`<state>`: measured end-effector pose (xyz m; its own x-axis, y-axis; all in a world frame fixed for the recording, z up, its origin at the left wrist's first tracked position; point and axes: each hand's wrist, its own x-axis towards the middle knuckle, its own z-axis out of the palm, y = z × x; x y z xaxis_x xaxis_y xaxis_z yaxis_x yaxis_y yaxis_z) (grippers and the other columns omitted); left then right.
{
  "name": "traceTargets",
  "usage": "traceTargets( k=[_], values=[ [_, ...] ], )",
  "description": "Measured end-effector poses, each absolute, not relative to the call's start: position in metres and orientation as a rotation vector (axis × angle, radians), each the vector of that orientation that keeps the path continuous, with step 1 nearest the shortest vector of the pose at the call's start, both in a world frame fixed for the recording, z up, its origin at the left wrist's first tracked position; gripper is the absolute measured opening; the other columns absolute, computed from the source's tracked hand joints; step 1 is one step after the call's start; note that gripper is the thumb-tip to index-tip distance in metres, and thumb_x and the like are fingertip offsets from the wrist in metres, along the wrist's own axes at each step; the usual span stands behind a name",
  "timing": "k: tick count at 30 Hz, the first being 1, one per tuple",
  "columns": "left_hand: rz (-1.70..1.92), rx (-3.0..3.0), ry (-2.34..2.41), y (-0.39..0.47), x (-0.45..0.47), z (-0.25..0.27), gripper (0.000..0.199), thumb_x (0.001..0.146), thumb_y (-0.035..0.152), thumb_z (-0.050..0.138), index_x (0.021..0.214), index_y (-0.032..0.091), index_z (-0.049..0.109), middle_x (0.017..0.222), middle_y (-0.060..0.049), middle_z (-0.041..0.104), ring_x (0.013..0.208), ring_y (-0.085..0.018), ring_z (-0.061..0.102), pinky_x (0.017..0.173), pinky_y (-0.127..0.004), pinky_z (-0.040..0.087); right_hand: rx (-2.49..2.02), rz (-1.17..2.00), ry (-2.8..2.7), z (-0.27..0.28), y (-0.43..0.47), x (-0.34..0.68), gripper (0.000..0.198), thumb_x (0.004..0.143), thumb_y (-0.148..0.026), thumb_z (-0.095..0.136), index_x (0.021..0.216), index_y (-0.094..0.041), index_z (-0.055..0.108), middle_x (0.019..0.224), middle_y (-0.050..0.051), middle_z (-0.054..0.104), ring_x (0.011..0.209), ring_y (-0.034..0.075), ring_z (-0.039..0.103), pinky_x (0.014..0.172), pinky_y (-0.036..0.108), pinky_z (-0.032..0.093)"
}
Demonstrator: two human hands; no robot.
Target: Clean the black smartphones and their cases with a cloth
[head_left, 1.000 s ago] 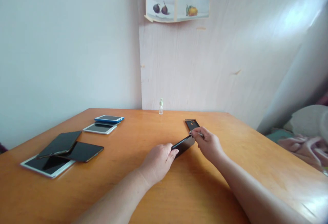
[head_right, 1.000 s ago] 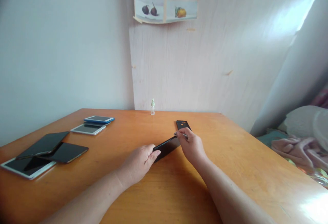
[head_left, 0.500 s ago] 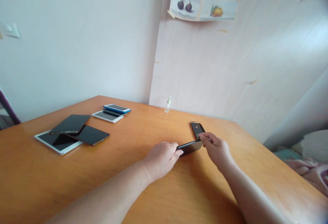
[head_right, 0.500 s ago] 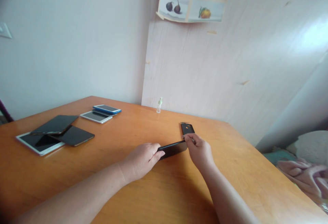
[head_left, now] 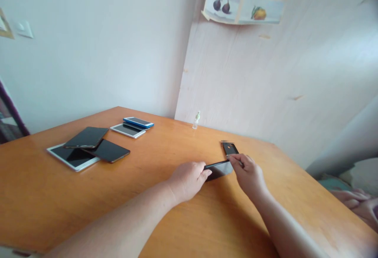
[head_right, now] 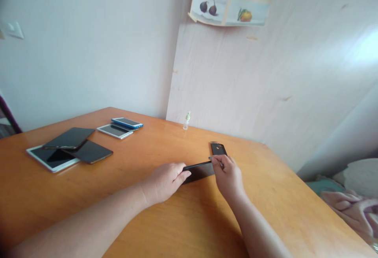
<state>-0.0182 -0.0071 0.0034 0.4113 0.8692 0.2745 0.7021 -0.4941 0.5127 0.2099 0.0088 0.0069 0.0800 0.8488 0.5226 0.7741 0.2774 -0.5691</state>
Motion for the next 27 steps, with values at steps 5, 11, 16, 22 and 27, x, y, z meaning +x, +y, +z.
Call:
traceTargets(
  k=[5, 11, 16, 22, 27],
  values=[
    [0.764, 2.293, 1.365, -0.003, -0.020, 0.001, 0.039, 0.096, 0.047, 0.038, 0.076, 0.020, 0.056, 0.070, -0.004, 0.064, 0.062, -0.017, 0.058, 0.053, -0.027, 0.030, -1.597, 0.279, -1.352, 0.014, 0.020, 0.238, 0.037, 0.081, -0.050, 0.056, 0.088, -0.017, 0.070, 0.078, 0.007, 0.067, 0.071, 0.021, 0.059, 0.063, 0.030, 0.043],
    [0.848, 2.148, 1.351, 0.005, -0.021, -0.009, 0.029, 0.094, 0.042, 0.042, 0.084, 0.020, 0.058, 0.079, -0.003, 0.066, 0.072, -0.018, 0.061, 0.058, -0.025, 0.037, -1.490, 0.494, -1.309, 0.011, 0.014, 0.222, 0.034, 0.080, -0.049, 0.058, 0.091, -0.017, 0.064, 0.071, 0.004, 0.067, 0.064, 0.017, 0.059, 0.058, 0.027, 0.043],
    [0.917, 2.064, 1.361, 0.011, -0.021, -0.017, 0.020, 0.091, 0.036, 0.046, 0.096, 0.023, 0.060, 0.092, -0.003, 0.069, 0.084, -0.018, 0.063, 0.068, -0.025, 0.043, -1.588, 0.422, -1.545, -0.010, 0.019, 0.209, 0.028, 0.082, -0.044, 0.055, 0.089, -0.019, 0.063, 0.071, 0.001, 0.065, 0.066, 0.018, 0.060, 0.063, 0.029, 0.045],
    [0.895, 2.042, 1.451, 0.015, -0.023, -0.020, 0.018, 0.089, 0.031, 0.049, 0.099, 0.023, 0.062, 0.096, -0.003, 0.070, 0.090, -0.020, 0.063, 0.076, -0.028, 0.046, -1.548, 0.193, -1.937, -0.014, 0.017, 0.200, 0.024, 0.086, -0.036, 0.050, 0.084, -0.021, 0.068, 0.088, 0.005, 0.064, 0.080, 0.019, 0.062, 0.074, 0.030, 0.047],
    [0.868, 2.131, 1.525, 0.017, -0.023, -0.018, 0.015, 0.088, 0.026, 0.052, 0.094, 0.020, 0.064, 0.098, -0.006, 0.067, 0.095, -0.020, 0.062, 0.081, -0.029, 0.045, -1.559, 0.120, -2.169, -0.003, 0.002, 0.194, 0.031, 0.090, -0.034, 0.048, 0.110, -0.023, 0.069, 0.104, 0.008, 0.066, 0.098, 0.022, 0.061, 0.088, 0.032, 0.046]
  ],
)
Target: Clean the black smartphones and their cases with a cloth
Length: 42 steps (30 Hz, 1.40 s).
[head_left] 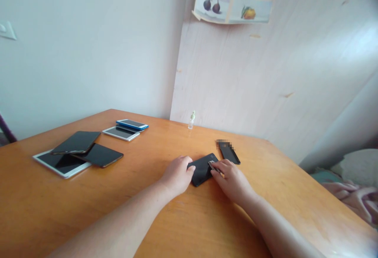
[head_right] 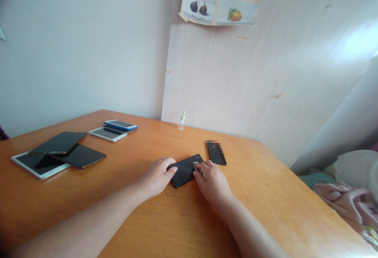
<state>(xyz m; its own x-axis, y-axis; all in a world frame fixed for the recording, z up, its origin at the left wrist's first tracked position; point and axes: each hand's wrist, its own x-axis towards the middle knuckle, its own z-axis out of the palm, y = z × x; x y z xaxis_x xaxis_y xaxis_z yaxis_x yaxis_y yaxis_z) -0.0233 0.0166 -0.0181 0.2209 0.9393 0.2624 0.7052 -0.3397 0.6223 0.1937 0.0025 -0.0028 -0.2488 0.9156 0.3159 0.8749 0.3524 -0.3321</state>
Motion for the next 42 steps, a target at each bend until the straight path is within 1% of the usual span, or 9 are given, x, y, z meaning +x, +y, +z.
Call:
traceTargets(
  k=[6, 9, 12, 15, 22, 29, 33, 37, 42],
  values=[
    [0.792, 2.245, 1.550, 0.012, -0.024, -0.017, 0.014, 0.086, 0.024, 0.053, 0.089, 0.021, 0.067, 0.094, -0.006, 0.060, 0.091, -0.019, 0.060, 0.082, -0.028, 0.045, -1.622, 0.009, -2.376, 0.005, -0.010, 0.185, 0.041, 0.094, -0.036, 0.042, 0.126, -0.023, 0.063, 0.128, 0.008, 0.062, 0.115, 0.024, 0.054, 0.100, 0.036, 0.041],
    [0.779, 2.292, 1.568, 0.008, -0.024, -0.016, 0.021, 0.088, 0.036, 0.052, 0.091, 0.021, 0.066, 0.093, -0.006, 0.059, 0.091, -0.021, 0.060, 0.081, -0.030, 0.046, -1.687, 0.006, -2.432, 0.007, -0.011, 0.185, 0.046, 0.096, -0.040, 0.038, 0.134, -0.024, 0.056, 0.139, 0.007, 0.055, 0.127, 0.027, 0.047, 0.103, 0.043, 0.038],
    [0.770, 2.351, 1.586, 0.003, -0.023, -0.013, 0.051, 0.075, 0.063, 0.059, 0.105, 0.022, 0.063, 0.100, -0.009, 0.059, 0.099, -0.028, 0.057, 0.083, -0.036, 0.046, -1.824, -0.020, -2.424, 0.006, -0.008, 0.191, 0.048, 0.097, -0.044, 0.034, 0.139, -0.028, 0.051, 0.144, 0.005, 0.049, 0.137, 0.033, 0.035, 0.104, 0.054, 0.035],
    [0.728, 2.418, 1.579, -0.001, -0.022, -0.009, 0.072, 0.058, 0.067, 0.071, 0.113, 0.021, 0.058, 0.108, -0.011, 0.059, 0.105, -0.032, 0.055, 0.087, -0.041, 0.045, -1.900, -0.007, -2.419, 0.007, -0.010, 0.191, 0.050, 0.098, -0.046, 0.031, 0.142, -0.029, 0.047, 0.147, 0.005, 0.046, 0.142, 0.036, 0.024, 0.107, 0.059, 0.028],
    [0.735, 2.425, 1.539, -0.001, -0.023, -0.008, 0.055, 0.066, 0.047, 0.069, 0.111, 0.019, 0.055, 0.107, -0.012, 0.062, 0.103, -0.029, 0.057, 0.088, -0.039, 0.046, -1.470, 0.454, -2.669, 0.015, -0.032, 0.168, 0.050, 0.099, -0.054, 0.021, 0.145, -0.041, 0.037, 0.155, -0.006, 0.030, 0.146, 0.026, 0.014, 0.114, 0.060, 0.012],
    [0.703, 2.434, 1.492, -0.001, -0.022, -0.007, 0.060, 0.063, 0.046, 0.071, 0.112, 0.018, 0.053, 0.109, -0.012, 0.062, 0.104, -0.031, 0.057, 0.089, -0.040, 0.046, -1.944, 0.150, -2.376, 0.003, 0.001, 0.198, 0.050, 0.099, -0.048, 0.027, 0.144, -0.032, 0.042, 0.154, 0.000, 0.034, 0.146, 0.032, 0.015, 0.110, 0.068, 0.010],
    [0.748, 2.444, 1.491, -0.003, -0.020, -0.008, 0.069, 0.059, 0.057, 0.073, 0.113, 0.019, 0.053, 0.108, -0.012, 0.063, 0.103, -0.033, 0.057, 0.089, -0.043, 0.045, -1.776, 0.241, -2.447, 0.004, -0.010, 0.184, 0.050, 0.100, -0.046, 0.024, 0.143, -0.030, 0.044, 0.152, 0.003, 0.037, 0.146, 0.028, 0.017, 0.112, 0.064, 0.010],
    [0.764, 2.443, 1.493, -0.004, -0.019, -0.008, 0.054, 0.069, 0.051, 0.067, 0.110, 0.019, 0.054, 0.105, -0.012, 0.063, 0.101, -0.031, 0.057, 0.086, -0.041, 0.046, -1.542, 0.423, -2.538, 0.008, -0.023, 0.168, 0.052, 0.100, -0.049, 0.022, 0.144, -0.031, 0.042, 0.151, 0.002, 0.038, 0.145, 0.026, 0.018, 0.114, 0.061, 0.010],
    [0.726, 2.430, 1.498, -0.004, -0.018, -0.006, 0.050, 0.065, 0.044, 0.070, 0.106, 0.020, 0.055, 0.106, -0.011, 0.062, 0.102, -0.031, 0.057, 0.087, -0.041, 0.045, -1.841, 0.194, -2.390, 0.003, -0.004, 0.192, 0.050, 0.100, -0.047, 0.026, 0.142, -0.030, 0.045, 0.151, 0.003, 0.039, 0.145, 0.031, 0.020, 0.109, 0.068, 0.014]
  ],
)
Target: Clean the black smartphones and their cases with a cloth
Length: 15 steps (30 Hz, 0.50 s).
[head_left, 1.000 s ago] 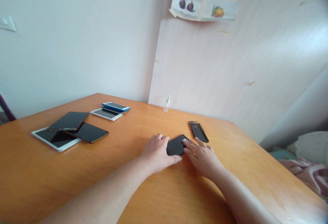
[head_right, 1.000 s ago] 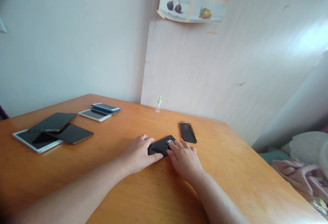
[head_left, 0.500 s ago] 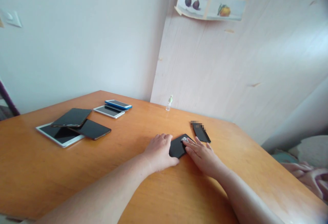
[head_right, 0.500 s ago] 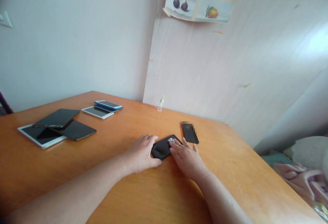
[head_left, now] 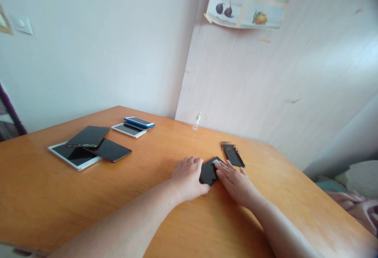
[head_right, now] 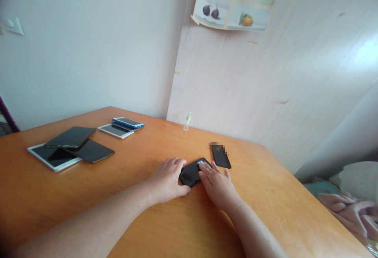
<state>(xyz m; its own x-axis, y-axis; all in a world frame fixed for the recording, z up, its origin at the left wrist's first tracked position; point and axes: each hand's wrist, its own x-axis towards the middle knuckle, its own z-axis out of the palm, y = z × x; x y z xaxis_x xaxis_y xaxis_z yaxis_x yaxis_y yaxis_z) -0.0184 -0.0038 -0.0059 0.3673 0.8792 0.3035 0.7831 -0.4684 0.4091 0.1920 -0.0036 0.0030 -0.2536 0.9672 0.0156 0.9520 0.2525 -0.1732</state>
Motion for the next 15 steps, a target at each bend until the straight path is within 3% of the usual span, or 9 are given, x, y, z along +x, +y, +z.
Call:
traceTargets(
  k=[4, 9, 15],
  values=[
    [0.713, 2.411, 1.530, -0.005, -0.017, -0.006, 0.056, 0.062, 0.047, 0.071, 0.108, 0.020, 0.054, 0.108, -0.012, 0.062, 0.103, -0.032, 0.056, 0.089, -0.042, 0.044, -1.879, 0.115, -2.363, 0.000, -0.004, 0.193, 0.050, 0.099, -0.047, 0.025, 0.141, -0.028, 0.046, 0.149, 0.004, 0.042, 0.144, 0.031, 0.020, 0.109, 0.068, 0.016],
    [0.737, 2.419, 1.523, -0.006, -0.016, -0.008, 0.050, 0.069, 0.044, 0.063, 0.110, 0.018, 0.053, 0.105, -0.012, 0.062, 0.101, -0.031, 0.057, 0.087, -0.043, 0.045, -1.429, 0.391, -2.618, -0.001, -0.018, 0.170, 0.051, 0.100, -0.050, 0.024, 0.144, -0.032, 0.043, 0.152, 0.002, 0.036, 0.145, 0.025, 0.019, 0.115, 0.059, 0.015],
    [0.728, 2.405, 1.555, -0.003, -0.013, -0.012, 0.063, 0.058, 0.054, 0.068, 0.108, 0.018, 0.053, 0.106, -0.013, 0.061, 0.098, -0.033, 0.057, 0.085, -0.044, 0.047, -1.750, 0.061, -2.393, -0.016, 0.011, 0.200, 0.052, 0.098, -0.050, 0.024, 0.141, -0.031, 0.046, 0.147, 0.002, 0.044, 0.145, 0.032, 0.018, 0.109, 0.071, 0.011]
  ],
)
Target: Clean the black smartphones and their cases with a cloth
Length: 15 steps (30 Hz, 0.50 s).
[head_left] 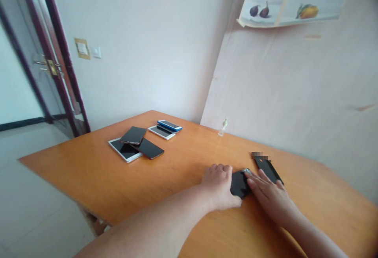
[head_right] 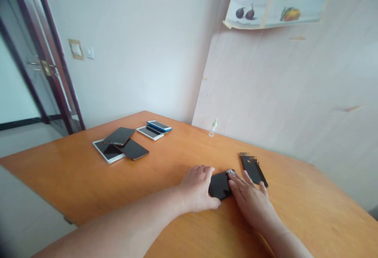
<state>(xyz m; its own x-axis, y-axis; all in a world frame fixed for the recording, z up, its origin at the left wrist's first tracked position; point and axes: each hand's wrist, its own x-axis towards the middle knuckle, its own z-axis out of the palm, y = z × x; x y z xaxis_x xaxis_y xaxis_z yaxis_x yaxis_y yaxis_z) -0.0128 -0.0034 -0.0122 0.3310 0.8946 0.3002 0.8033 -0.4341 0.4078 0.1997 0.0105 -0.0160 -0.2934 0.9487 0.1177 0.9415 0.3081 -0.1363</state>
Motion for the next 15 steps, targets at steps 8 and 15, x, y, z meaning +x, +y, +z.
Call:
traceTargets(
  k=[8, 15],
  values=[
    [0.783, 2.350, 1.543, -0.006, -0.015, -0.013, 0.075, 0.066, 0.050, 0.062, 0.129, 0.016, 0.041, 0.110, -0.015, 0.062, 0.101, -0.033, 0.058, 0.087, -0.045, 0.047, -1.404, 0.310, -2.593, -0.023, 0.005, 0.175, 0.052, 0.099, -0.050, 0.023, 0.143, -0.034, 0.043, 0.151, 0.000, 0.037, 0.145, 0.025, 0.018, 0.116, 0.060, 0.010],
    [0.740, 2.346, 1.524, -0.001, -0.016, -0.014, 0.097, 0.060, 0.051, 0.069, 0.140, 0.011, 0.031, 0.132, -0.020, 0.054, 0.117, -0.037, 0.052, 0.099, -0.047, 0.042, -1.818, 0.045, -2.333, -0.013, 0.018, 0.193, 0.053, 0.099, -0.046, 0.022, 0.144, -0.027, 0.042, 0.150, 0.004, 0.040, 0.145, 0.032, 0.018, 0.108, 0.072, 0.014]
  ],
)
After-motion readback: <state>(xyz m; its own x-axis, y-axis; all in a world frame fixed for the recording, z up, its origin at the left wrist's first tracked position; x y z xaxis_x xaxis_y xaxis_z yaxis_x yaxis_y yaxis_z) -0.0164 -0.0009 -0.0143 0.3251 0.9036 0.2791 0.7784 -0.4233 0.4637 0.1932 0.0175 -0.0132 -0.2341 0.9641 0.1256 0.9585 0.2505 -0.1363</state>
